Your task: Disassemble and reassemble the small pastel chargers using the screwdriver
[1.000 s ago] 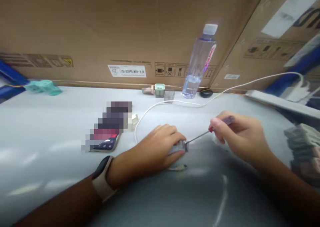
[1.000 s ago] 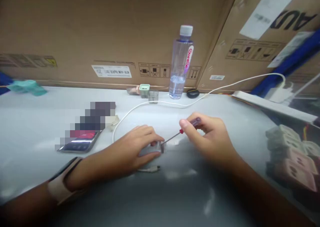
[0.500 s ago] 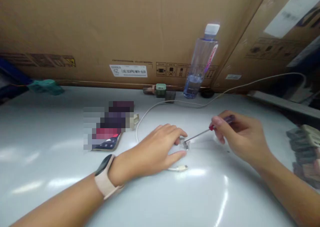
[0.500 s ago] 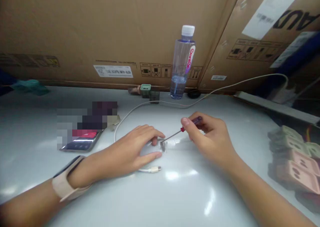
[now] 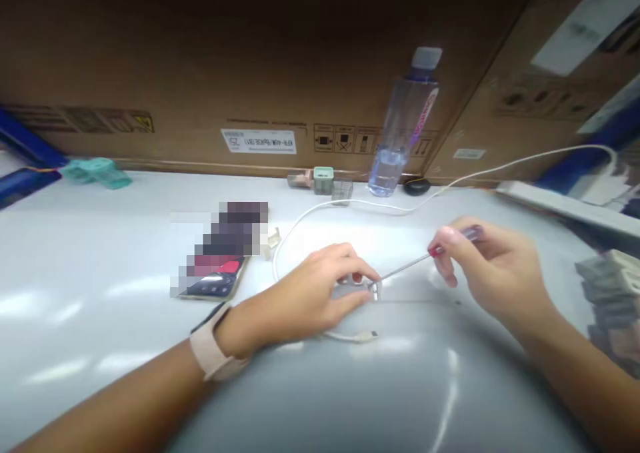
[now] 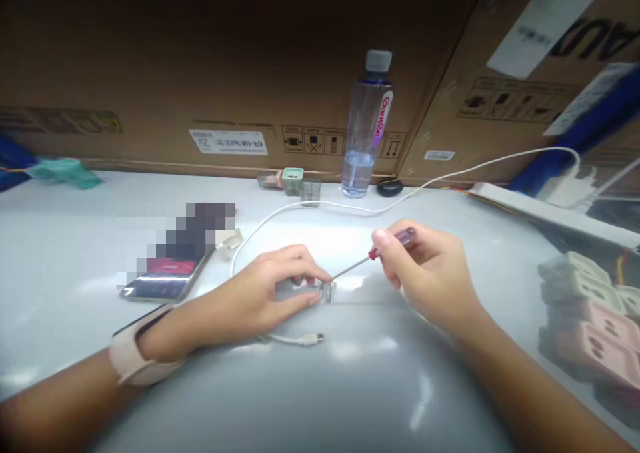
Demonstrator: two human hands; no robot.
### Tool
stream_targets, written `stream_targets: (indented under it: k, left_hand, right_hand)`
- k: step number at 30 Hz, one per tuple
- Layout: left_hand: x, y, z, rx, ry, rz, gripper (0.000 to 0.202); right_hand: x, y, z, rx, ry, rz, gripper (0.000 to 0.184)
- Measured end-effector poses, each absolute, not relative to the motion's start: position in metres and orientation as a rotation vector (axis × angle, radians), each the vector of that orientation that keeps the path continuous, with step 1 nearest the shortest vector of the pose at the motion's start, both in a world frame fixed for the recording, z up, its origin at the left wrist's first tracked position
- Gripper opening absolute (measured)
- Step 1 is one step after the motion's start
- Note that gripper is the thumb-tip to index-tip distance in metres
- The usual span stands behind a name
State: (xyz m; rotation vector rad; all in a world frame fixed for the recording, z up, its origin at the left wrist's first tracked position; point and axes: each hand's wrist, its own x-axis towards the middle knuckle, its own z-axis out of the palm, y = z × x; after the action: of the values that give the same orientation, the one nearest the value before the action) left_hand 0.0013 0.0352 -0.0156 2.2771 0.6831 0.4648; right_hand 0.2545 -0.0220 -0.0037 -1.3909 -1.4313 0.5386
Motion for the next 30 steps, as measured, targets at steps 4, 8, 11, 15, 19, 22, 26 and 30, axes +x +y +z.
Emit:
stream_targets:
  k: [4,8,11,15,19,22,26,30]
  left_hand:
    - [0.001,0.037,-0.016,2.227,0.669,0.477,0.021]
    - [0.000,0.040,-0.014,2.172,0.626,0.466,0.021]
    - [-0.002,0.042,-0.011,2.147,0.591,0.433,0.022]
    - [-0.004,0.044,-0.011,2.133,0.545,0.429,0.023]
    - [-0.004,0.045,-0.010,2.118,0.524,0.415,0.022]
    - [-0.004,0.045,-0.009,2.104,0.530,0.412,0.020]
    - [-0.004,0.045,-0.010,2.090,0.536,0.412,0.018]
    - [-0.004,0.046,-0.013,2.058,0.529,0.412,0.015]
  right_hand:
    - [0.256,-0.022,-0.004,-1.381,-1.443,0.552,0.043]
    - [0.259,-0.020,-0.004,-1.333,-1.459,0.588,0.044]
    - [0.261,-0.018,-0.005,-1.304,-1.441,0.634,0.044]
    - [0.263,-0.017,-0.005,-1.289,-1.444,0.680,0.044]
    - [0.263,-0.019,-0.005,-1.282,-1.445,0.697,0.048]
    - [0.262,-0.020,-0.006,-1.274,-1.433,0.729,0.045]
    - [0.263,-0.020,-0.007,-1.281,-1.430,0.748,0.046]
    - [0.262,-0.020,-0.007,-1.281,-1.453,0.727,0.048]
